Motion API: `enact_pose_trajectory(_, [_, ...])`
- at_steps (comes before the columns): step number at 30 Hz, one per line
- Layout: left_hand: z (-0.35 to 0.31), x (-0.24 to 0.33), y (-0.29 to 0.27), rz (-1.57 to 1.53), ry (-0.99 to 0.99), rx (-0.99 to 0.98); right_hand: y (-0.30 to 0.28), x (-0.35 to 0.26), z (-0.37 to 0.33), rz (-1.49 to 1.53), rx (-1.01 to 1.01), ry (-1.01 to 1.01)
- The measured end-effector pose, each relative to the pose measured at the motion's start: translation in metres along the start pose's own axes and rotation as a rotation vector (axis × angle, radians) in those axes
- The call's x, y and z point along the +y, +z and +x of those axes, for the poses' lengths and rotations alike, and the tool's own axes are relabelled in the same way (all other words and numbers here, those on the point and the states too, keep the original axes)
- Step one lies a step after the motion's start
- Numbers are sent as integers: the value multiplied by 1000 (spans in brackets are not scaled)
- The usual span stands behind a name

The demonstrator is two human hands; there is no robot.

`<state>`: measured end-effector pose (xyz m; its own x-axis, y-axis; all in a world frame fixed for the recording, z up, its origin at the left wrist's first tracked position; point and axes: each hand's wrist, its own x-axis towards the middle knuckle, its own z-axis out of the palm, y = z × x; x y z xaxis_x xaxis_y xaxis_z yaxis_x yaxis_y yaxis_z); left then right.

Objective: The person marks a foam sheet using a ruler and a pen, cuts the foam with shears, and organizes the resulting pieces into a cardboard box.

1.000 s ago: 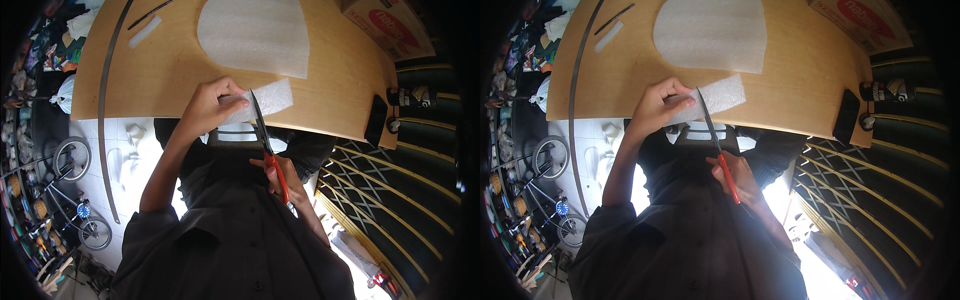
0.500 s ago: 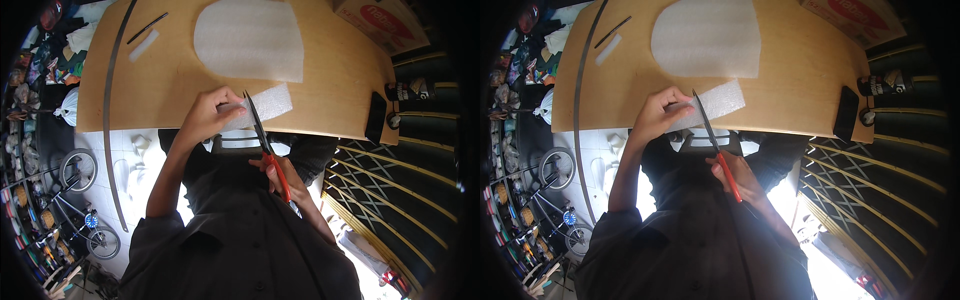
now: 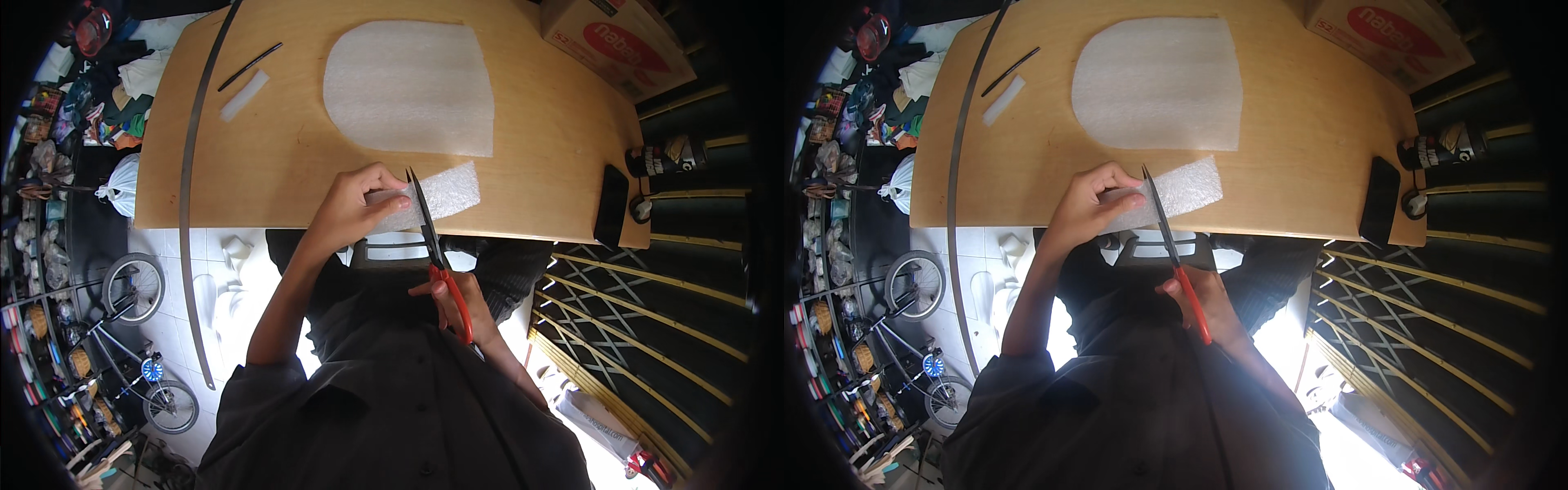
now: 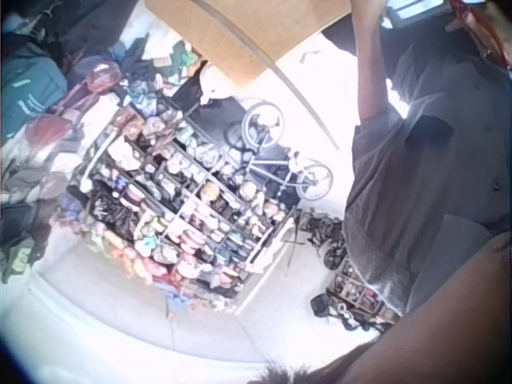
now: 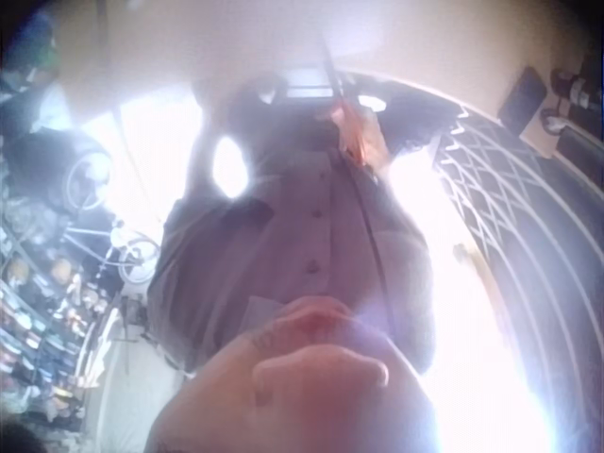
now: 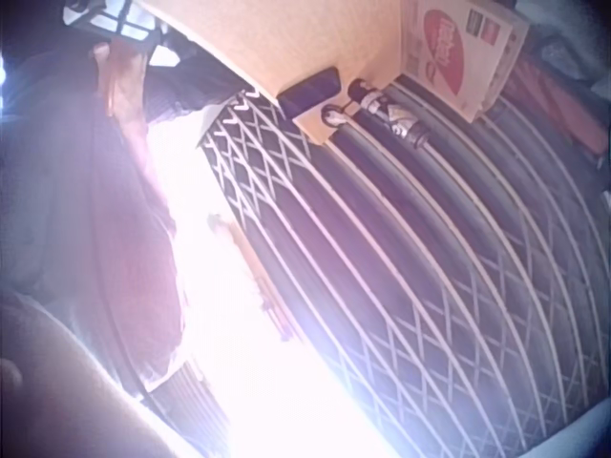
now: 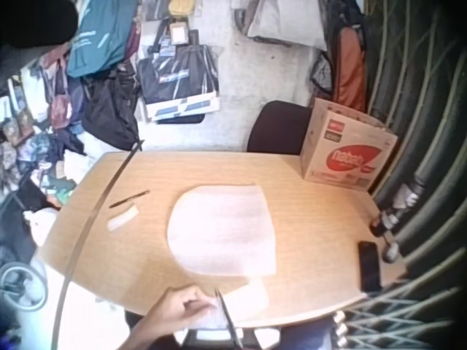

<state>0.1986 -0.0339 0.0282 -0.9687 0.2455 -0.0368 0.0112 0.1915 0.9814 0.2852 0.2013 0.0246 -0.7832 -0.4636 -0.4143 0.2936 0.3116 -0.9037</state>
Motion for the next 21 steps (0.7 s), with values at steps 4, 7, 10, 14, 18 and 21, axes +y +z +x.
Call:
enact_pose_trajectory(4, [2, -4, 2, -21, 11, 18, 0, -5, 1, 20, 59, 26])
enact_pose_trajectory(7, [5, -4, 3, -60, 16, 44, 0, -5, 4, 79, 123, 125])
enact_pose_trajectory(10, [8, -2, 3, -61, 29, 76, -4, -6, 10, 50, 156, 139])
enact_pose_trajectory(14, [8, -14, 4, -81, 33, 207, -8, -5, 14, -4, 162, 98])
enact_pose_trajectory(18, [8, -14, 12, -243, 13, 465, -19, -10, 11, -154, 24, 33])
enact_pose_trajectory(21, [5, 0, 22, -343, -71, 535, -18, -5, 8, -211, -64, -17])
